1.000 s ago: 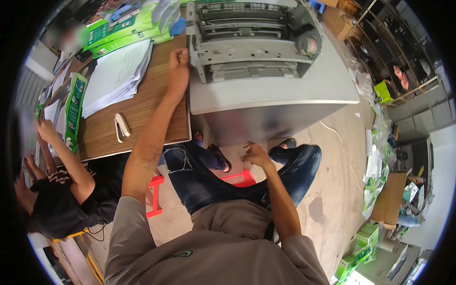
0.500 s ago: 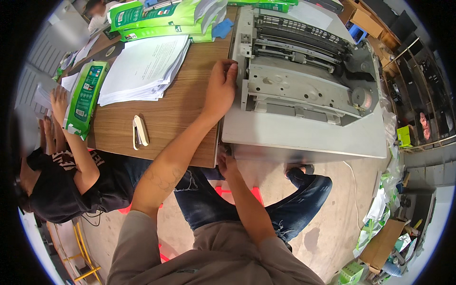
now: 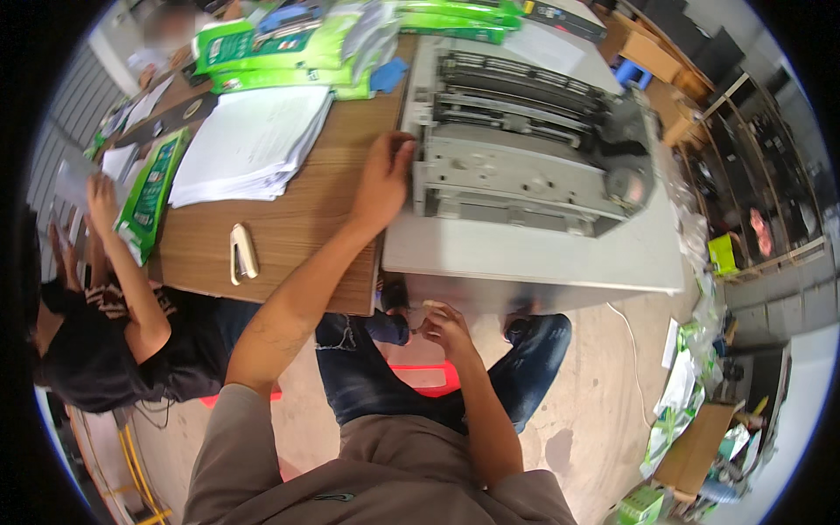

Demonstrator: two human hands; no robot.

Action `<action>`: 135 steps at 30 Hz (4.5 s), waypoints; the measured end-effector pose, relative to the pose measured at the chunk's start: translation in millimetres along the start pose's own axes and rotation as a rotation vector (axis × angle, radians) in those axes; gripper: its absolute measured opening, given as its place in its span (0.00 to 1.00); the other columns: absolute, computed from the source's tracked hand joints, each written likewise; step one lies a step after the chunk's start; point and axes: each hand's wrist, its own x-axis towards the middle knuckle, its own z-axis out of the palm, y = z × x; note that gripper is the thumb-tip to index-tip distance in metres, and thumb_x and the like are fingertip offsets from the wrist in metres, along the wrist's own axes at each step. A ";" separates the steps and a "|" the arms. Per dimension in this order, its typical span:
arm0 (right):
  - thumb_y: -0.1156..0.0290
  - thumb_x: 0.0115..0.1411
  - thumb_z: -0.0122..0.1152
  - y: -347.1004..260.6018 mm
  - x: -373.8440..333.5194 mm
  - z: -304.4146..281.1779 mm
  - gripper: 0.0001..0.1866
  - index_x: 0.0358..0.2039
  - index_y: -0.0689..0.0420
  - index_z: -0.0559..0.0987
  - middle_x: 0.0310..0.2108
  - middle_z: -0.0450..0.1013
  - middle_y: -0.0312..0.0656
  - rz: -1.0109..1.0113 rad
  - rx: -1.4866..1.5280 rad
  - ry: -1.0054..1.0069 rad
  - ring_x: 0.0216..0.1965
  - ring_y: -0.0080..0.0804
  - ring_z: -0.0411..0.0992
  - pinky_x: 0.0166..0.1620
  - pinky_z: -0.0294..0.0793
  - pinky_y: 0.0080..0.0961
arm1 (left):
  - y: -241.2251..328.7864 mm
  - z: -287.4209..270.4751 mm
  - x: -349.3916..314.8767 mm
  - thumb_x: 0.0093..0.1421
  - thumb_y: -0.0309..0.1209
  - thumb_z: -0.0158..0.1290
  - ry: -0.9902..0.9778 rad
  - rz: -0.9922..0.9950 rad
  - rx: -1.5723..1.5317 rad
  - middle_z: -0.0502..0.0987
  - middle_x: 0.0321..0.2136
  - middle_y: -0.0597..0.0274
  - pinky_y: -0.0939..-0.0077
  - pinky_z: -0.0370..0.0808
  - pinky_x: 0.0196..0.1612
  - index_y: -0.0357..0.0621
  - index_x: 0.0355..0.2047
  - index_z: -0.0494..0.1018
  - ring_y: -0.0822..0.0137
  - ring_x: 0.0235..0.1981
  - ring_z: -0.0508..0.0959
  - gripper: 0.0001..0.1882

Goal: The person removes screws from a white computer case using a screwdriver, lifts the case, and removes more screws from a metal internal printer component.

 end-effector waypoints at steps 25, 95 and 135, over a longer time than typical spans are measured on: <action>0.79 0.61 0.53 -452.4 -107.1 -141.0 0.24 0.59 0.58 0.69 0.44 0.74 0.43 -0.779 -0.805 0.509 0.40 0.30 0.76 0.42 0.78 0.25 | 53.9 -37.0 -182.9 0.73 0.31 0.39 -0.044 0.218 0.086 0.71 0.40 0.57 0.77 0.68 0.34 0.40 0.52 0.60 0.71 0.32 0.70 0.12; 0.66 0.65 0.57 -454.1 1.8 -160.3 0.28 0.62 0.65 0.65 0.56 0.69 0.62 -1.219 -0.847 0.465 0.49 0.57 0.72 0.55 0.71 0.46 | 52.3 40.4 127.5 0.70 0.63 0.35 -0.260 -0.410 -0.684 0.76 0.47 0.49 0.65 0.75 0.53 0.37 0.56 0.68 0.61 0.47 0.78 0.38; 0.65 0.67 0.56 -522.9 -48.3 -156.5 0.18 0.54 0.59 0.69 0.38 0.71 0.41 -1.148 0.118 0.387 0.35 0.32 0.72 0.38 0.72 0.28 | 219.2 54.6 -92.1 0.57 0.41 0.48 -0.320 0.100 0.309 0.65 0.47 0.47 0.64 0.67 0.52 0.32 0.57 0.62 0.56 0.46 0.69 0.32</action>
